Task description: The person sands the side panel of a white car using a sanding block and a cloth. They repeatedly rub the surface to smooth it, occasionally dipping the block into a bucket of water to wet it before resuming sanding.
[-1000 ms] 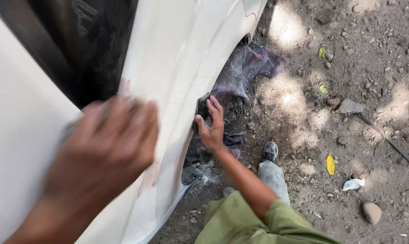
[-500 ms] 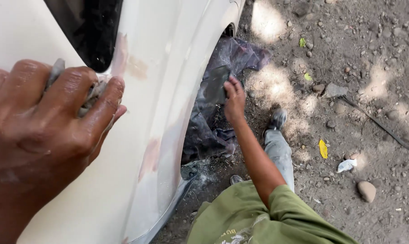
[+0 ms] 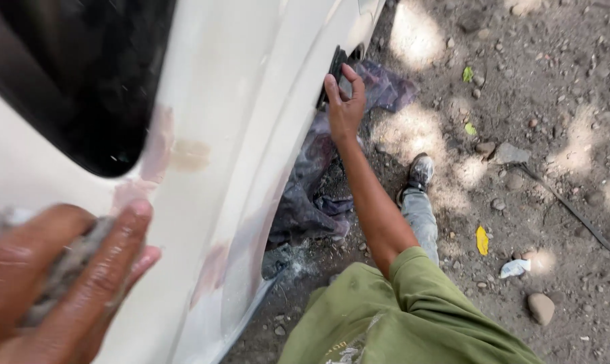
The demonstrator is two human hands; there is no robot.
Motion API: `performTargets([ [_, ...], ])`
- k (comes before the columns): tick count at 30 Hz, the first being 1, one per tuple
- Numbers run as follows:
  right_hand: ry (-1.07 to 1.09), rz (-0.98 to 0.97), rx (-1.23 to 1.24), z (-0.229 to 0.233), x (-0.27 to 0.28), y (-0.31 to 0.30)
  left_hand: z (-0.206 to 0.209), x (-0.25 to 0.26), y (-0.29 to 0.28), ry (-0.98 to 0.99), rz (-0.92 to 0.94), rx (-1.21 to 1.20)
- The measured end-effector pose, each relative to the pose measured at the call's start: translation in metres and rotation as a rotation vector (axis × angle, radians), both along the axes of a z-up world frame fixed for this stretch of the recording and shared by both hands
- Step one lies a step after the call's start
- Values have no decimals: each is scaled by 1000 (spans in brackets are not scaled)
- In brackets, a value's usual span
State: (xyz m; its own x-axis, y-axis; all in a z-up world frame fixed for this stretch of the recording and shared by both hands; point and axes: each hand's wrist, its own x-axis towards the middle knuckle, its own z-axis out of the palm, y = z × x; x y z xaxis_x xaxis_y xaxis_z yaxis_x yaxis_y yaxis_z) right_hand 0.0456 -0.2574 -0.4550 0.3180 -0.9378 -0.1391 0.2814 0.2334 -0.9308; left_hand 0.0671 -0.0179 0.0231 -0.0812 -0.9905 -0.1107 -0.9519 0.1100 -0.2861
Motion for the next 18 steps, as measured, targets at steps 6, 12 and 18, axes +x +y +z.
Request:
performTargets([
  [6,45,-102,-485,12,-34,120,6,-18,-8,191,198,-54],
  [12,143,-111,-358,10,-10,45,-4,-16,-2,159,153,-94],
  [18,117,-76,-545,18,-30,121,8,-5,-12,70,43,-16],
])
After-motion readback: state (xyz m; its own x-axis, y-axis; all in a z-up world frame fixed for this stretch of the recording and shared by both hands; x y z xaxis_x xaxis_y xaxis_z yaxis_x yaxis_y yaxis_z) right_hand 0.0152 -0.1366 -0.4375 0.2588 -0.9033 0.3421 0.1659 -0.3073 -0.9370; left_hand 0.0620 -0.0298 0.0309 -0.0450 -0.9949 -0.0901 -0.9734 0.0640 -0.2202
